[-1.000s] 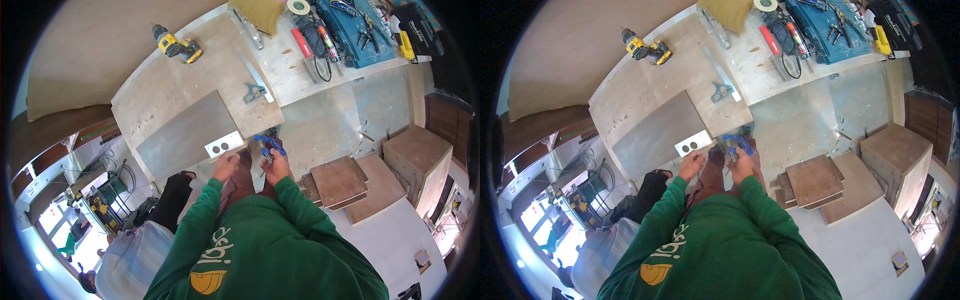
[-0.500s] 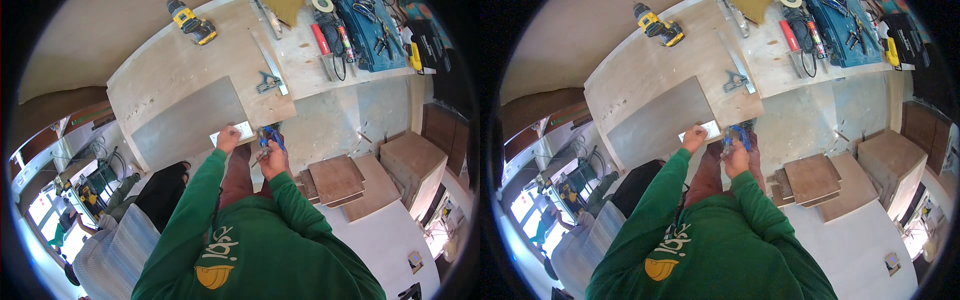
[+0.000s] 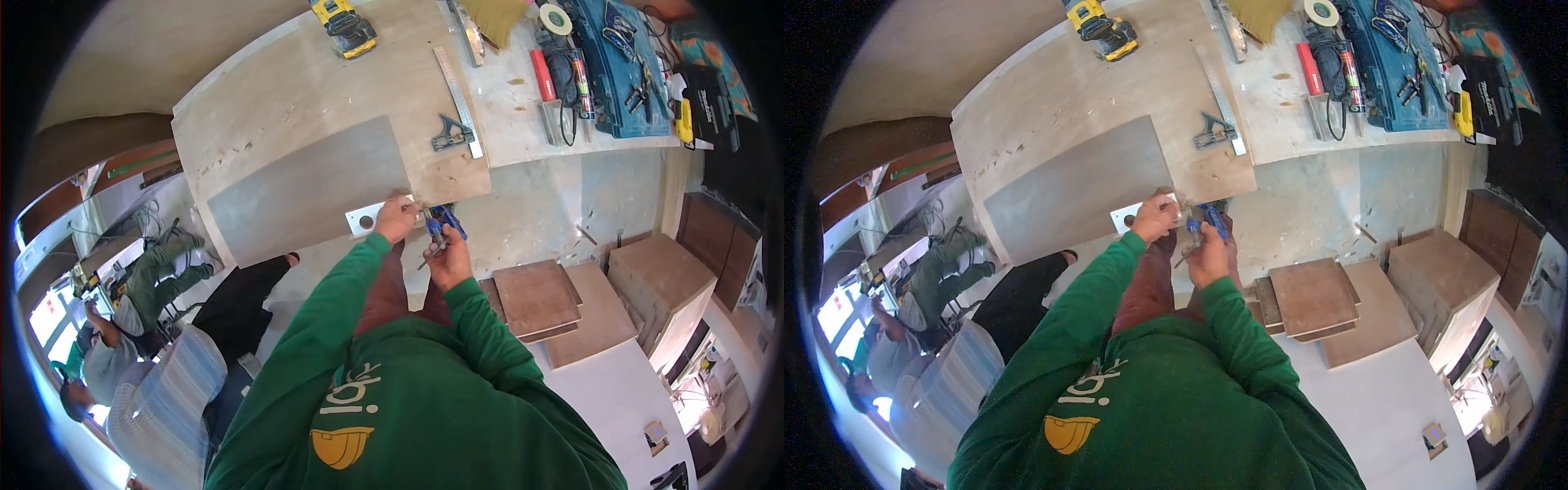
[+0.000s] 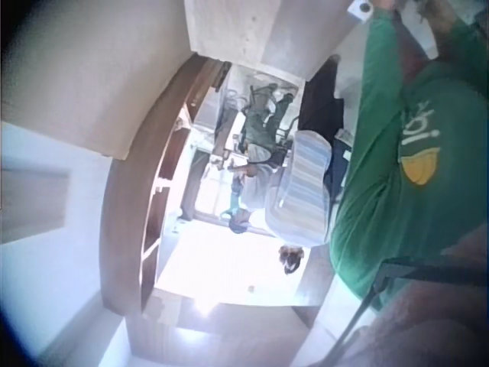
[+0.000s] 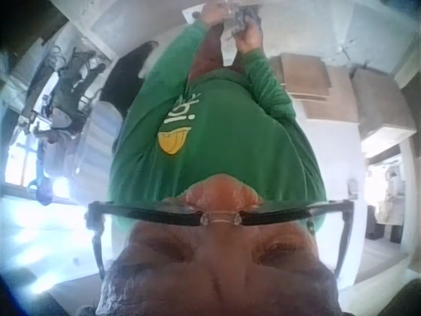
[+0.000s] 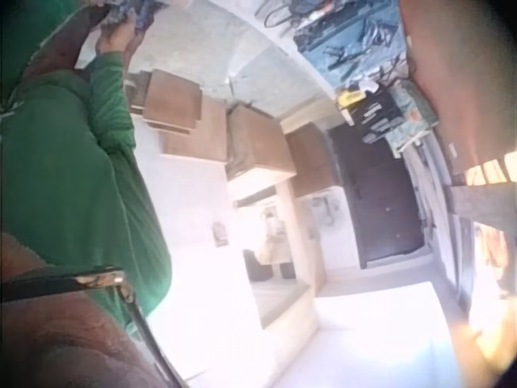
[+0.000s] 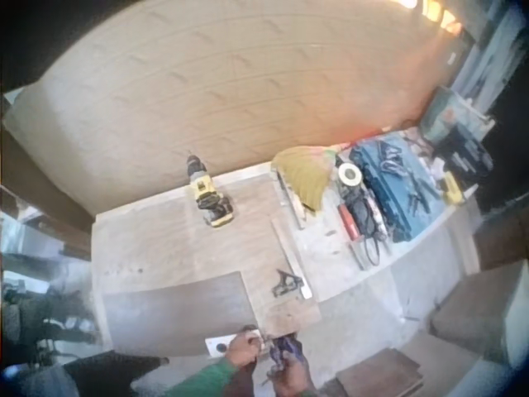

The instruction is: The person positions a white plastic template with two circular cutouts onto a rectangular wooden board. They use a blue clamp to secure the template to the wood. Then, using a yellow cordless drill, they drill two holes through the template into the board. Finally, they remove the clamp and the template.

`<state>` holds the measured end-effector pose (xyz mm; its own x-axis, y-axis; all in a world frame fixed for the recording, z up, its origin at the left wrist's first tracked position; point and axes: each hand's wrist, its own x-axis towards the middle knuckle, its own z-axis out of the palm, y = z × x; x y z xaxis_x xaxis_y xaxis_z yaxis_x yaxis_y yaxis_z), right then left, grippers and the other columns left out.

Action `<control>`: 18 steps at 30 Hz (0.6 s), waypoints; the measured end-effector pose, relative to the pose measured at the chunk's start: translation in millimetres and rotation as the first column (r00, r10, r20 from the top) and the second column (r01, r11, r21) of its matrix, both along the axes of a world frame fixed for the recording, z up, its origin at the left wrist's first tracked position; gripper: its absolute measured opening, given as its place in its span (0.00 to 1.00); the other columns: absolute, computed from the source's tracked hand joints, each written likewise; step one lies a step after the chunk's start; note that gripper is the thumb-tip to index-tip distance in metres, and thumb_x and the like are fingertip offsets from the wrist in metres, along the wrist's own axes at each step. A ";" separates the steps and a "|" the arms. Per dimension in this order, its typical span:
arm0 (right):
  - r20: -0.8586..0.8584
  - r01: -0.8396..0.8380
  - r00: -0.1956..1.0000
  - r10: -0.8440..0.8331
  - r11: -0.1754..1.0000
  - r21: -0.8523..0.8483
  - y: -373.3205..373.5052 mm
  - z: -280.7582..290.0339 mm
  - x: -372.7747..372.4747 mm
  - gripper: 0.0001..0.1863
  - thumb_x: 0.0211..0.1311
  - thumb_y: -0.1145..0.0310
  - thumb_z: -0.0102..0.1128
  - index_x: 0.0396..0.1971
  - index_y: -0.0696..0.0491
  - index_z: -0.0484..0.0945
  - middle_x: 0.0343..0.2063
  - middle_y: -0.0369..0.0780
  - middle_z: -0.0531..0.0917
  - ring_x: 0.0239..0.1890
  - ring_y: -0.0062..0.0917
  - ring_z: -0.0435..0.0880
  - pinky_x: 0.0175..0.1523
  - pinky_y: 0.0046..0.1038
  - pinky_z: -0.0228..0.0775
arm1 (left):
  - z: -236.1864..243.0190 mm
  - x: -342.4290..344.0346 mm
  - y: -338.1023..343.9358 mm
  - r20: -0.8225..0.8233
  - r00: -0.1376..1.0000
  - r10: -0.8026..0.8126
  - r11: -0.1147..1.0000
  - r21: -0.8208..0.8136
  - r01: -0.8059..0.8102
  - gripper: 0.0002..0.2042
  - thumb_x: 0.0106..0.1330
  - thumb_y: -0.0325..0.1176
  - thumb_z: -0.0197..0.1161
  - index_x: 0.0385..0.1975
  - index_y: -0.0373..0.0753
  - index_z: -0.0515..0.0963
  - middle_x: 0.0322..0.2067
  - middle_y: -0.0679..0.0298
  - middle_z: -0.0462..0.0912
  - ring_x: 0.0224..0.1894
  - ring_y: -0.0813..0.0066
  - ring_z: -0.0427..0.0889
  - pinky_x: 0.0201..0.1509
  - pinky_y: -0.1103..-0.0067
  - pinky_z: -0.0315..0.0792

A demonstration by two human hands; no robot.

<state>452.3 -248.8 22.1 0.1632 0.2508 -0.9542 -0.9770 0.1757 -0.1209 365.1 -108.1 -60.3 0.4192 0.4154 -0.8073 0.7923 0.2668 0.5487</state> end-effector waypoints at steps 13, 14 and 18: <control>-0.091 -0.099 0.990 0.111 0.987 0.129 -28.5 -6.1 35.6 0.08 0.70 0.64 0.61 0.44 0.50 0.80 0.35 0.34 0.85 0.37 0.25 0.83 0.39 0.28 0.75 | 52.2 53.3 -47.1 -0.350 0.801 0.486 0.638 -0.485 -0.599 0.22 0.72 0.56 0.63 0.49 0.42 0.80 0.41 0.65 0.84 0.38 0.67 0.83 0.35 0.69 0.77; -0.105 -0.104 0.987 0.120 0.984 0.145 -32.9 -9.9 38.3 0.07 0.70 0.65 0.61 0.43 0.50 0.80 0.35 0.34 0.85 0.36 0.25 0.83 0.40 0.28 0.75 | 44.4 49.4 -53.8 -0.351 0.773 0.528 0.590 -0.504 -0.631 0.22 0.72 0.57 0.64 0.48 0.43 0.80 0.41 0.66 0.84 0.40 0.68 0.83 0.36 0.69 0.77; -0.122 -0.093 0.988 0.096 0.995 0.029 -28.9 -1.6 58.4 0.07 0.69 0.64 0.63 0.35 0.51 0.78 0.26 0.35 0.81 0.25 0.25 0.79 0.34 0.30 0.75 | 25.8 50.1 -76.4 -0.328 0.632 0.702 0.459 -0.470 -0.754 0.22 0.70 0.58 0.65 0.48 0.45 0.80 0.42 0.67 0.84 0.45 0.69 0.82 0.45 0.68 0.77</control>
<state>510.6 -277.6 20.5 0.0190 0.2820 -0.9592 -0.9965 0.0835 0.0048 415.2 -184.4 -34.6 0.0962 0.0457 -0.9943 0.2007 0.9775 0.0643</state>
